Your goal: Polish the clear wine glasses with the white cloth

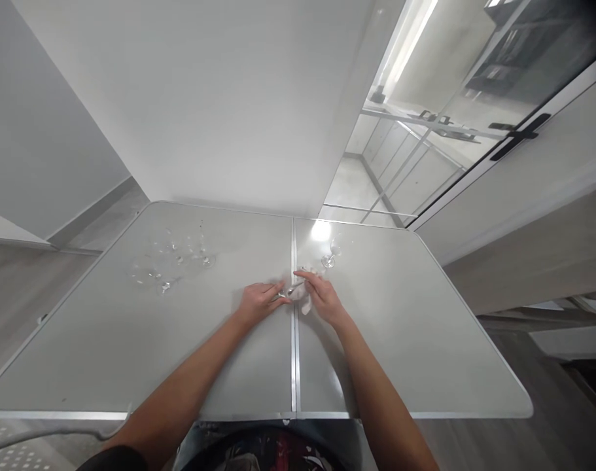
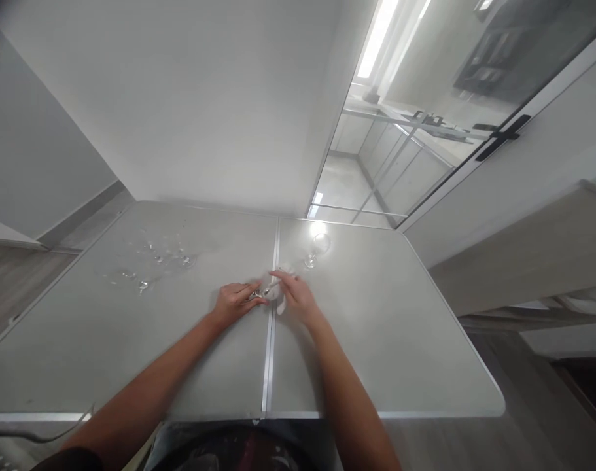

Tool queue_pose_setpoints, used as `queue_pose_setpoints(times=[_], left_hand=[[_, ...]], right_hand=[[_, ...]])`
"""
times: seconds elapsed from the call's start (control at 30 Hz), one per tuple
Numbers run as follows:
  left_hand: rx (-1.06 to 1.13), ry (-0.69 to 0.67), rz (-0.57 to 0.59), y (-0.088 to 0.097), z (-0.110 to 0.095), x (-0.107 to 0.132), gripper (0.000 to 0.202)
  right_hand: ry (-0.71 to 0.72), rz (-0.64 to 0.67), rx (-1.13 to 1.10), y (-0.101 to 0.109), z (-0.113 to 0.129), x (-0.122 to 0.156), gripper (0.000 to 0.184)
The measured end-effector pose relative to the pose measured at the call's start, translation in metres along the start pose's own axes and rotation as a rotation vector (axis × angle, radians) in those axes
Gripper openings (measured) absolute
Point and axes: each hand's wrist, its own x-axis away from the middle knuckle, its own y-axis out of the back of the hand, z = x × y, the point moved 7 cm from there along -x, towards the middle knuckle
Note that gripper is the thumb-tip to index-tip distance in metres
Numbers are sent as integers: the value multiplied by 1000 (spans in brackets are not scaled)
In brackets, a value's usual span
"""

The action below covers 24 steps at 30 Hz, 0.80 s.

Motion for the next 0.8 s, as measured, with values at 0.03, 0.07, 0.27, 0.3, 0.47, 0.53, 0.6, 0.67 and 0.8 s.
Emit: queue_pose_setpoints(times=[0.03,0.07,0.27,0.3,0.47,0.53,0.6,0.67,0.8], left_hand=[[5,-17,17,-1,-2,0,46],[9,-25,30,-2,-3,0,46],[-18,21,21,1,-5,-5,44],[-25,8,27,0,-7,-5,43],[5,11,63,-2,-2,0,47],[60,51,49,-2,4,1,51],[117,93,8,-1,8,0,51],[137,106,-32,0,8,-2,49],[79,42,-14,-1,0,-2,48]], right_hand=[[-71,-11,-113,2,-4,0,45],[-143,-14,-241,4,-8,2,47],[-203,-72,-462,10,-13,6,64],[-154,-50,-363,7,-10,5,63],[-33,154,-98,-11,0,2,61],[-61,107,-201,-5,-1,3,55],[-119,-14,-333,6,-5,5,55],[-140,-120,-376,14,-9,7,58],[-38,6,-201,-3,-3,3,58]])
